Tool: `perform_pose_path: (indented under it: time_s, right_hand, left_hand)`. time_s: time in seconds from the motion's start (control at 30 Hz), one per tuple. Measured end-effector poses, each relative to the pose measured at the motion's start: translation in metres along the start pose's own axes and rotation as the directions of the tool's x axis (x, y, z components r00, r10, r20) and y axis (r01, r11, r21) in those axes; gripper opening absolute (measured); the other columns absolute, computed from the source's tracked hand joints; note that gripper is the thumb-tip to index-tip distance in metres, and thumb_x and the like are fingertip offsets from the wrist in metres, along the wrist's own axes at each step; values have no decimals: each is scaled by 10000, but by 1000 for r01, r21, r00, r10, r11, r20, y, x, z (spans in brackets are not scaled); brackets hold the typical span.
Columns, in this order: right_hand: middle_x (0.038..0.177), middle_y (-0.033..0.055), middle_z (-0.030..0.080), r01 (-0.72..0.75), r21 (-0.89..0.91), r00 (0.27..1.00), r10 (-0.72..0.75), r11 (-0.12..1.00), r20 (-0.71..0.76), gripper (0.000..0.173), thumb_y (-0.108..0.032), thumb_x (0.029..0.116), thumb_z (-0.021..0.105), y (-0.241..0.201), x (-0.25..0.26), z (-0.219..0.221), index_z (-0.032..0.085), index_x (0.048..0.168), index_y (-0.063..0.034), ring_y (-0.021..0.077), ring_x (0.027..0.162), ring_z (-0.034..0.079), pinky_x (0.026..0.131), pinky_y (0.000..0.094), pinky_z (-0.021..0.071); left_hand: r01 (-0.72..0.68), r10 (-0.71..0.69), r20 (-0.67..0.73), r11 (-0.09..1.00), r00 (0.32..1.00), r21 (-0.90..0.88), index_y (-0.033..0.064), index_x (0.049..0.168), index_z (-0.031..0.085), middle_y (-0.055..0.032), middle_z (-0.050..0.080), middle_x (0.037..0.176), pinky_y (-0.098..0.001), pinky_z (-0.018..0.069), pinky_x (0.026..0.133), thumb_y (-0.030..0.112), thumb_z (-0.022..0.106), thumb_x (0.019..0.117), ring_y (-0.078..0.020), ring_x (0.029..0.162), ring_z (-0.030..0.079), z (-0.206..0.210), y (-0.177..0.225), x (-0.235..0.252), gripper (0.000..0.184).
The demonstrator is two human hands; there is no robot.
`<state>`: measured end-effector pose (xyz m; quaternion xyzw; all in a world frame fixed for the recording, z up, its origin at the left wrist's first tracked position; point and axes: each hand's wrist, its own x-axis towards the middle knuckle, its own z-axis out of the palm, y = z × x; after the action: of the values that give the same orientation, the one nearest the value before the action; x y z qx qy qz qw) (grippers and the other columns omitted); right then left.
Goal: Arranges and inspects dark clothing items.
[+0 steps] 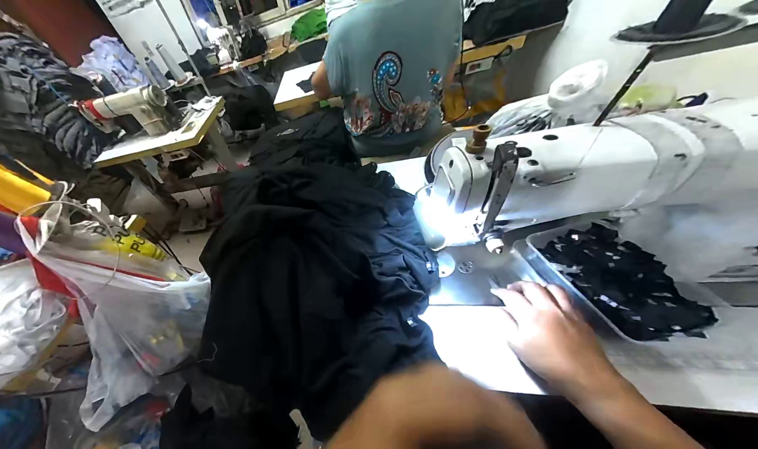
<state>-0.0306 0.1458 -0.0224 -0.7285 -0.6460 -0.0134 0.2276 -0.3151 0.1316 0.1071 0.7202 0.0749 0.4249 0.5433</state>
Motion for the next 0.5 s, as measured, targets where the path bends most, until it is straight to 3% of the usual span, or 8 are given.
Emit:
perform_pose_path:
  time_s: [0.03,0.07,0.13,0.17,0.2,0.3,0.37,0.5]
  right_hand:
    - [1200,266,654,90,29,996,-90,996,-23,282,-43,918,640,-2,3,2,719,1182,17,503,1144,594,929,667,492]
    - [1203,247,664,195,54,980,-192,979,-52,318,-58,891,629,-4,8,6,726,1188,-2,471,1121,622,930,634,509]
    - [1280,229,648,336,107,942,-333,936,-41,363,-49,885,662,-15,21,14,715,1244,-48,448,1161,630,943,612,530]
    - [1321,229,636,372,119,928,-372,921,-22,394,-24,886,679,-21,28,17,704,1277,-69,448,1187,623,951,615,529]
    - [1342,226,629,395,118,918,-398,911,-1,406,-8,897,685,-28,35,21,697,1296,-80,444,1205,618,953,617,525]
    - [1310,200,656,499,118,863,-504,859,18,379,-22,919,657,-42,46,40,700,1290,-85,406,1199,638,955,596,532]
    - [1219,161,707,574,149,819,-570,805,-75,374,-18,880,661,-59,46,51,732,1237,-107,382,1110,674,920,587,550]
    - [1194,85,703,613,125,789,-596,780,-150,349,-153,949,592,-114,38,51,689,1283,-185,354,1190,630,919,586,522]
  left_hand:
    - [120,-107,-58,944,993,308,10,1072,709,-81,709,1001,-353,564,876,342,576,1030,-148,952,670,-3,-36,9,360]
    - [280,-223,-170,798,960,533,57,1209,685,-71,706,1122,-415,553,944,372,635,1001,-172,1056,668,-1,-72,16,381]
    - [509,-396,-339,495,854,704,125,1458,546,-84,632,1366,-534,459,1064,525,682,935,-257,1264,588,5,-132,26,673]
    - [547,-436,-375,386,818,743,145,1492,521,-86,623,1379,-554,438,1068,545,678,924,-280,1280,571,5,-152,29,712]
    - [554,-456,-392,306,799,774,166,1468,553,-78,649,1336,-549,445,1058,488,664,939,-278,1255,590,4,-162,30,629]
    - [625,-624,-395,196,674,756,199,1397,615,-77,698,1273,-523,467,1047,224,574,986,-259,1205,645,-10,-139,32,414]
    - [652,-716,-364,166,596,740,200,1339,660,-87,707,1256,-553,515,990,190,536,980,-281,1180,667,-31,-106,23,381]
    - [682,-730,-337,236,594,692,213,1251,716,-29,721,1249,-530,518,1003,213,451,1004,-213,1185,667,-79,-29,-27,362]
